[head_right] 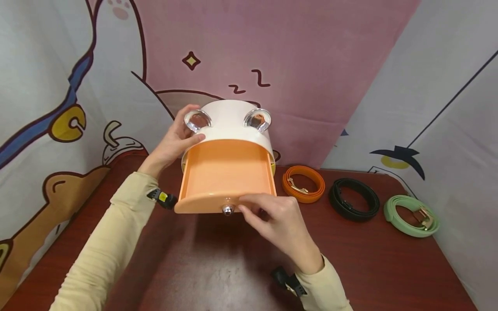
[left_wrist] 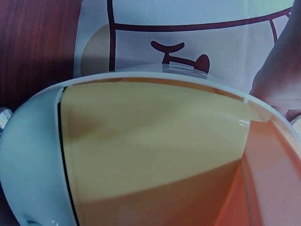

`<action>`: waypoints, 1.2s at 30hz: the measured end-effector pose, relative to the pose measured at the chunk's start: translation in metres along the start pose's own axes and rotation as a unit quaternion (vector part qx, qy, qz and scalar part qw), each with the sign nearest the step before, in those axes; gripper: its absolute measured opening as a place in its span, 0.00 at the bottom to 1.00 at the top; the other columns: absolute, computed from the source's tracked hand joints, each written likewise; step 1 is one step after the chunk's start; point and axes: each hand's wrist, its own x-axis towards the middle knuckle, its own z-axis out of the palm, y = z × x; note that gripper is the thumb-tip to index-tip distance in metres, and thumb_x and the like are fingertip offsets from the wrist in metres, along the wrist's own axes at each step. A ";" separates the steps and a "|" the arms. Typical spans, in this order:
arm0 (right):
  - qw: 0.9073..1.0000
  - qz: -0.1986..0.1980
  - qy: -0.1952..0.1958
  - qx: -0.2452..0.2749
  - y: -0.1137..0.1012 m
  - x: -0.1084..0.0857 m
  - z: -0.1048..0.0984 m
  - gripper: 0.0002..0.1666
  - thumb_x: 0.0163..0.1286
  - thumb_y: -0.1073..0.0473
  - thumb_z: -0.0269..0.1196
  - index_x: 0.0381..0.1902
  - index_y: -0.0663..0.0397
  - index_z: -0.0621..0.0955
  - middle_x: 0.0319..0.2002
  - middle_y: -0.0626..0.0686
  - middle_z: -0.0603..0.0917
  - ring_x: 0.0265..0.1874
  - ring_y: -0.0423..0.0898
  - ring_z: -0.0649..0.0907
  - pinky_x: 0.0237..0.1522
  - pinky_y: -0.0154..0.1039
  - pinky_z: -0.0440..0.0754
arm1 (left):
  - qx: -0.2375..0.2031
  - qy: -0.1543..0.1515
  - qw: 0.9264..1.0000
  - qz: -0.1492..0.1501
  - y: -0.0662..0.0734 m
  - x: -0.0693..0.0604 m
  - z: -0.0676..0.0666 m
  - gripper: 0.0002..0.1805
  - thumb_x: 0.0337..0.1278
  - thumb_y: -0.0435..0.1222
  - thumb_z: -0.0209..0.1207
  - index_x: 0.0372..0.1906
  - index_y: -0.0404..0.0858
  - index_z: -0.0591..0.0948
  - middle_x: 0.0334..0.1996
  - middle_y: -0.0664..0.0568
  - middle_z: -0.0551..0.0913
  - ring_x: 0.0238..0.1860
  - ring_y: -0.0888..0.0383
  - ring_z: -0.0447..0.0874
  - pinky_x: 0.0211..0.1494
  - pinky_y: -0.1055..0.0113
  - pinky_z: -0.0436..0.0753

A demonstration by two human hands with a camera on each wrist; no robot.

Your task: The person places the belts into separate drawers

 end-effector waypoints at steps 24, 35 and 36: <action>0.985 0.146 0.013 -0.088 0.025 -0.016 -0.039 0.19 0.48 0.75 0.73 0.40 0.57 0.86 0.27 0.45 0.85 0.25 0.34 0.81 0.26 0.25 0.78 | 0.002 0.004 1.000 -0.017 0.001 -0.001 0.000 0.40 0.60 0.23 0.59 0.72 0.47 0.57 0.59 0.43 0.67 0.53 0.53 0.71 0.47 0.68 0.75; 0.961 0.239 -0.053 -0.132 0.057 -0.032 -0.039 0.15 0.58 0.67 0.71 0.44 0.57 0.86 0.34 0.53 0.87 0.30 0.46 0.86 0.29 0.40 0.83 | 0.006 0.001 1.000 -0.019 0.001 -0.001 0.000 0.40 0.60 0.24 0.59 0.73 0.45 0.56 0.62 0.42 0.65 0.57 0.49 0.69 0.51 0.67 0.74; 0.958 0.246 -0.057 -0.134 0.060 -0.034 -0.040 0.14 0.58 0.66 0.71 0.44 0.57 0.86 0.35 0.53 0.87 0.30 0.47 0.86 0.30 0.42 0.84 | 0.005 0.002 1.000 -0.019 0.001 -0.001 0.000 0.40 0.60 0.24 0.59 0.73 0.46 0.56 0.62 0.42 0.65 0.57 0.50 0.69 0.51 0.67 0.74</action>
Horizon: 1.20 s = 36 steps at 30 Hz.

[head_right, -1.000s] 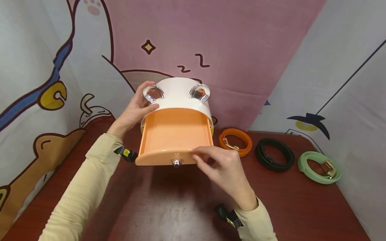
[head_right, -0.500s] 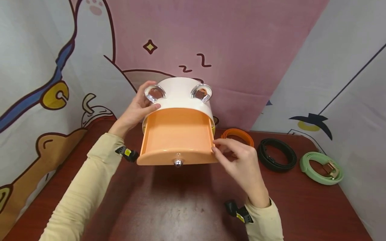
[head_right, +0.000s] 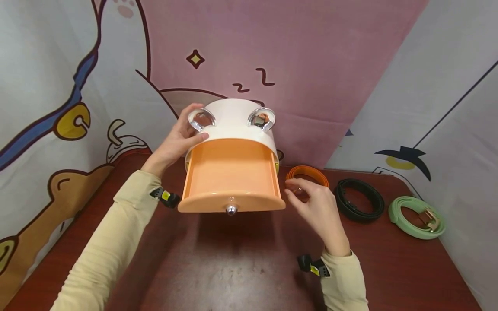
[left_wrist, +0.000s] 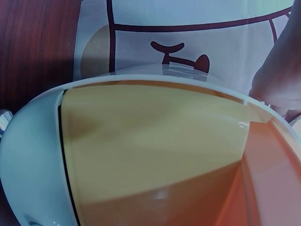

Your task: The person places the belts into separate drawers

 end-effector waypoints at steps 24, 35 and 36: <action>0.979 0.185 -0.032 -0.081 0.077 -0.016 0.015 0.26 0.65 0.60 0.64 0.59 0.65 0.76 0.49 0.69 0.80 0.37 0.63 0.82 0.34 0.54 0.76 | 0.000 -0.001 1.000 0.004 0.000 0.000 0.000 0.40 0.60 0.23 0.59 0.72 0.48 0.57 0.61 0.41 0.66 0.57 0.51 0.69 0.53 0.68 0.72; 0.968 0.224 -0.072 -0.090 0.101 -0.020 0.014 0.32 0.66 0.59 0.63 0.63 0.70 0.69 0.56 0.75 0.72 0.52 0.72 0.73 0.49 0.66 0.69 | 0.005 0.001 1.000 0.007 -0.002 0.000 0.000 0.40 0.60 0.23 0.58 0.72 0.46 0.56 0.59 0.41 0.68 0.54 0.51 0.71 0.51 0.68 0.73; 0.967 0.227 -0.075 -0.092 0.103 -0.020 0.014 0.33 0.66 0.59 0.62 0.63 0.71 0.68 0.57 0.75 0.72 0.52 0.72 0.73 0.49 0.67 0.69 | 0.006 0.001 1.000 0.009 -0.002 0.000 0.000 0.40 0.60 0.23 0.58 0.73 0.45 0.56 0.59 0.41 0.68 0.55 0.51 0.70 0.51 0.68 0.73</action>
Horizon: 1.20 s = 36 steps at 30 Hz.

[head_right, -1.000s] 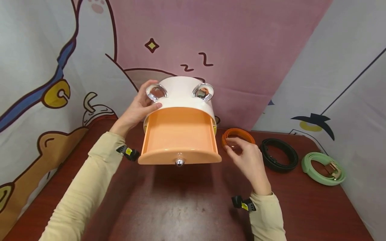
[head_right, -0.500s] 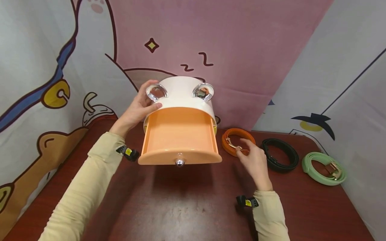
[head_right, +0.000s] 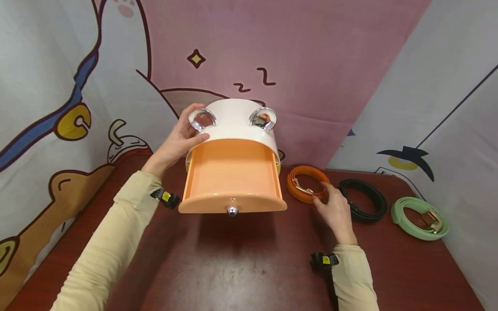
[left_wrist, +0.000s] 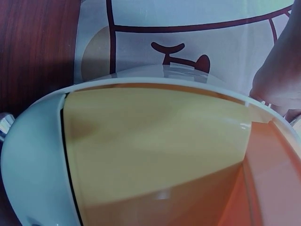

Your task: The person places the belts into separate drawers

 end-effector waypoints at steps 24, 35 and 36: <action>0.998 0.062 -0.025 0.017 0.025 0.024 0.021 0.41 0.74 0.47 0.54 0.67 0.77 0.60 0.60 0.78 0.64 0.57 0.74 0.67 0.55 0.69 0.63 | -0.001 0.001 1.000 -0.005 0.001 -0.001 0.000 0.39 0.60 0.23 0.58 0.72 0.47 0.57 0.59 0.43 0.68 0.56 0.53 0.70 0.53 0.68 0.72; 0.951 0.117 -0.091 0.271 0.035 0.038 0.021 0.41 0.73 0.53 0.58 0.75 0.61 0.54 0.61 0.69 0.66 0.29 0.36 0.81 0.32 0.32 0.80 | -0.003 0.001 1.000 0.000 0.001 0.000 0.001 0.39 0.60 0.22 0.58 0.72 0.46 0.57 0.59 0.43 0.68 0.56 0.54 0.70 0.54 0.68 0.72; 0.949 0.124 -0.094 0.274 0.034 0.040 0.021 0.40 0.73 0.53 0.57 0.75 0.59 0.55 0.59 0.67 0.68 0.29 0.36 0.80 0.32 0.32 0.80 | -0.003 0.001 1.000 0.001 0.001 0.000 0.001 0.39 0.60 0.22 0.58 0.72 0.45 0.57 0.59 0.43 0.68 0.56 0.54 0.70 0.53 0.68 0.72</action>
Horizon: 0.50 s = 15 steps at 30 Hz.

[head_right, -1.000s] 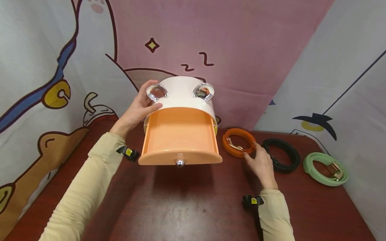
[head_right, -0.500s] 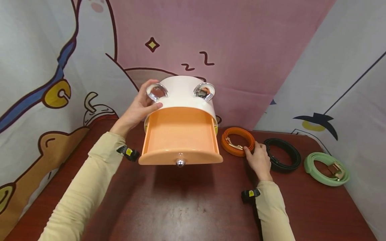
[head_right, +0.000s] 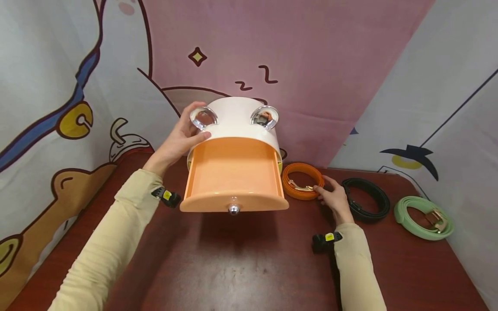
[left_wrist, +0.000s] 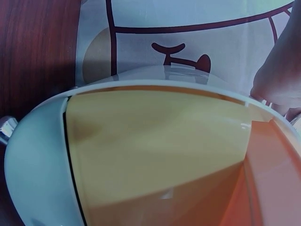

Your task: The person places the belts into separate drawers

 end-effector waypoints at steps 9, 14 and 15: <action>0.999 0.012 0.035 -0.006 -0.002 0.009 0.007 0.32 0.72 0.56 0.57 0.71 0.57 0.65 0.48 0.62 0.78 0.28 0.35 0.78 0.31 0.32 0.80 | -0.012 0.000 1.000 0.010 0.001 0.000 0.001 0.40 0.59 0.20 0.57 0.72 0.44 0.56 0.62 0.38 0.65 0.60 0.49 0.67 0.54 0.68 0.72; 0.998 -0.006 0.060 -0.033 -0.001 0.013 0.011 0.29 0.71 0.56 0.60 0.67 0.57 0.71 0.58 0.68 0.74 0.30 0.34 0.79 0.30 0.30 0.79 | -0.012 -0.001 1.000 0.006 0.001 0.000 0.001 0.40 0.58 0.20 0.58 0.72 0.45 0.56 0.62 0.39 0.64 0.58 0.53 0.69 0.53 0.68 0.72; 0.996 -0.012 0.068 -0.047 -0.002 0.013 0.012 0.28 0.70 0.56 0.60 0.66 0.57 0.73 0.58 0.67 0.75 0.33 0.37 0.80 0.34 0.32 0.79 | -0.011 -0.001 1.000 0.005 0.000 0.000 0.001 0.40 0.59 0.20 0.58 0.72 0.45 0.56 0.61 0.39 0.65 0.58 0.53 0.69 0.53 0.68 0.72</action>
